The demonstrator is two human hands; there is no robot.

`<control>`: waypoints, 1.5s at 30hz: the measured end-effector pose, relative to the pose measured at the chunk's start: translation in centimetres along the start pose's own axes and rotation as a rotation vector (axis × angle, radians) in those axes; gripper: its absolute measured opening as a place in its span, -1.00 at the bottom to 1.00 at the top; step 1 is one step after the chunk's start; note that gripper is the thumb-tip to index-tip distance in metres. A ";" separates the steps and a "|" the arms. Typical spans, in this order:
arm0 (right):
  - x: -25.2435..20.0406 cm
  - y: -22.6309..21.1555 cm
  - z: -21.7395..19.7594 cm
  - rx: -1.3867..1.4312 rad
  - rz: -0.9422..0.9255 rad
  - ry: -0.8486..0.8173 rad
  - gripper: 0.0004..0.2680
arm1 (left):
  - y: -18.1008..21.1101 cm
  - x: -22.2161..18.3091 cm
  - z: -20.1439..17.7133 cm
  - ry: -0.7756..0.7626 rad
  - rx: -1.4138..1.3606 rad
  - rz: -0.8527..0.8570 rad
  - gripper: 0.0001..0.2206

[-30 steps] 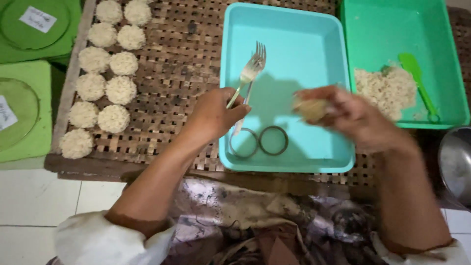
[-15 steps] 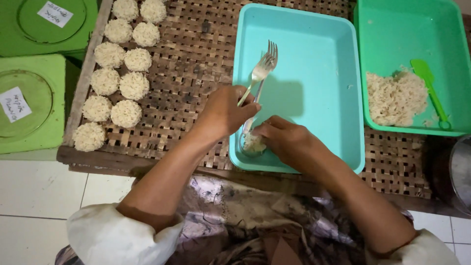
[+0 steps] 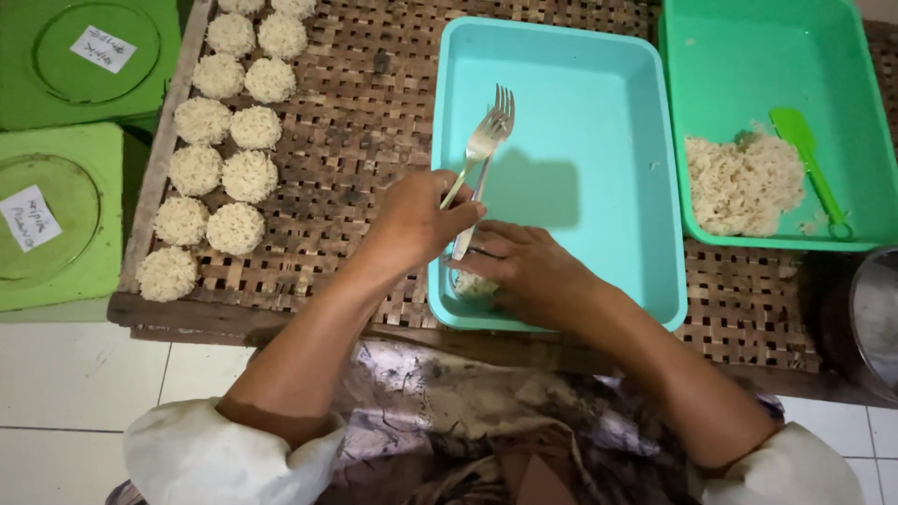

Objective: Molding shredded food material into small circular cakes using a fork and spatula and placing them on a rack

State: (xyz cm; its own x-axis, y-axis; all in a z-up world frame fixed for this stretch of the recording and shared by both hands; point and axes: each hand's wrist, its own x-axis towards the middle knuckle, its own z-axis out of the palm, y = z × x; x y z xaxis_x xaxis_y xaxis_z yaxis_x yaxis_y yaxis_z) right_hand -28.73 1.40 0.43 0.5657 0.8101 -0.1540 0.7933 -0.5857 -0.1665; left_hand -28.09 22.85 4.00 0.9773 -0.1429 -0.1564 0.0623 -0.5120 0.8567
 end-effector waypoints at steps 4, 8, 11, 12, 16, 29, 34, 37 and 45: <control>0.2 -0.3 -0.6 -0.148 0.020 0.107 -0.55 | -0.3 0.2 0.2 0.010 -0.004 -0.011 -0.75; 0.1 -0.6 -3.1 -0.025 0.186 -0.133 -0.49 | 0.9 -0.6 -0.2 -0.008 -0.008 -0.022 -0.77; -1.0 -0.1 -4.8 0.059 0.221 -0.121 -0.41 | 1.2 -0.8 -0.3 -0.031 -0.014 -0.032 -0.77; -1.5 0.0 -5.7 0.163 0.236 -0.080 -0.36 | 1.2 -0.8 -0.4 -0.042 -0.008 -0.042 -0.77; -3.0 1.1 -4.4 0.012 0.317 -0.127 -0.28 | 0.4 -0.5 0.0 -0.030 -0.051 -0.018 -0.78; -1.6 1.5 -3.1 0.189 0.184 0.646 -0.78 | 0.7 -0.5 2.4 -0.297 -0.815 -0.132 -0.85; -1.1 2.8 -2.6 0.017 0.063 0.765 -0.85 | 2.9 -1.9 1.3 -0.354 -0.812 -0.179 -0.86; -2.4 1.7 -6.2 0.802 0.738 0.763 -0.88 | 2.4 -1.6 -0.3 -0.391 -0.726 -0.165 -0.70; -5.7 2.8 -8.8 0.406 0.173 0.834 -0.80 | 3.6 -5.4 -5.5 -0.091 0.190 -0.024 -0.68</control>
State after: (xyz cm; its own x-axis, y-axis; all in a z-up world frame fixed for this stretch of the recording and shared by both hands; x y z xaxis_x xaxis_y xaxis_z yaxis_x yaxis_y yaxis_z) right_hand -27.75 -4.65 9.37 0.7716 0.3772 0.5122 0.6328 -0.5372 -0.5576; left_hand -31.99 26.37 10.61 0.9533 -0.2000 -0.2264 0.0375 -0.6651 0.7458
